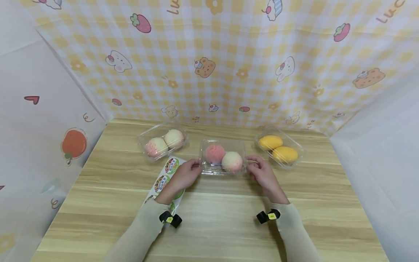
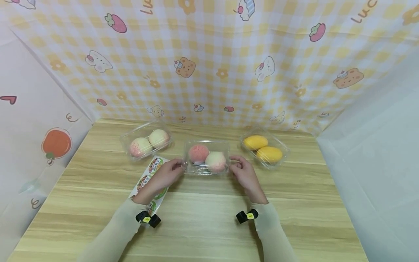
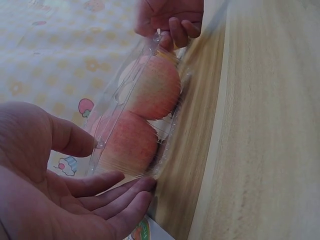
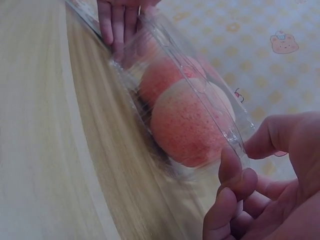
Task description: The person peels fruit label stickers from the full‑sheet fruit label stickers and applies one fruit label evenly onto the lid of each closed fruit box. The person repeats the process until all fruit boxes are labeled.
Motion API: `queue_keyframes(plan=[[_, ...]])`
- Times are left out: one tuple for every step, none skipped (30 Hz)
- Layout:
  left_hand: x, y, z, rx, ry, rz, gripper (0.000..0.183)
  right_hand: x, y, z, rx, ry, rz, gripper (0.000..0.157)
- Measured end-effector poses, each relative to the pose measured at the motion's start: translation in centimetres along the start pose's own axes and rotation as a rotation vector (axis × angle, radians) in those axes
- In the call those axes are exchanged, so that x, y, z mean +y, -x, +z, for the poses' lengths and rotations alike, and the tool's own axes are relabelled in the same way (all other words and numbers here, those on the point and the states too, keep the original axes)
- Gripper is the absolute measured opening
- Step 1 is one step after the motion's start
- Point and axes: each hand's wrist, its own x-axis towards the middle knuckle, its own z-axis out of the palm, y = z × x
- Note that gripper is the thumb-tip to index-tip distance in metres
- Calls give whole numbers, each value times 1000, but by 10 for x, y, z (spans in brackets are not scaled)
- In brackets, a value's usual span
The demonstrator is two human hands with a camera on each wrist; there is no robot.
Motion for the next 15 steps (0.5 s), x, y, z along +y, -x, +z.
queue_keyframes(plan=[[-1,0,0,0,6,3,44,0,0,0,-4,1,0,44],[-1,1,0,1,8,8,44,0,1,0,-5,2,3,43],[-2,2,0,1,8,12,43,0,1,-1,-12,2,4,43],[-2,2,0,3,4,16,44,0,1,-1,-17,3,7,43],[-3,3,-1,8,-2,21,43,0,1,-2,-23,4,8,43],[-4,4,-2,13,-3,25,44,0,1,-2,-27,2,12,42],[-4,5,-3,19,-9,32,44,-1,1,-3,-33,2,17,42],[-5,6,-4,23,-15,42,44,-1,1,-3,-37,5,21,42],[-6,8,-7,31,-28,52,44,-1,1,-4,-43,8,24,42],[-7,10,-10,37,-43,64,44,-2,1,-4,-45,11,28,42],[-8,12,-13,44,-62,74,43,-2,1,-4,-47,14,32,42],[-10,15,-16,50,-82,80,42,-3,1,-4,-47,17,35,41],[-12,18,-20,58,-109,93,41,-3,1,-5,-49,23,35,41],[-13,21,-25,66,-136,103,39,-3,1,-5,-49,29,34,41],[-15,24,-29,77,-163,111,37,-4,1,-5,-51,32,33,41]])
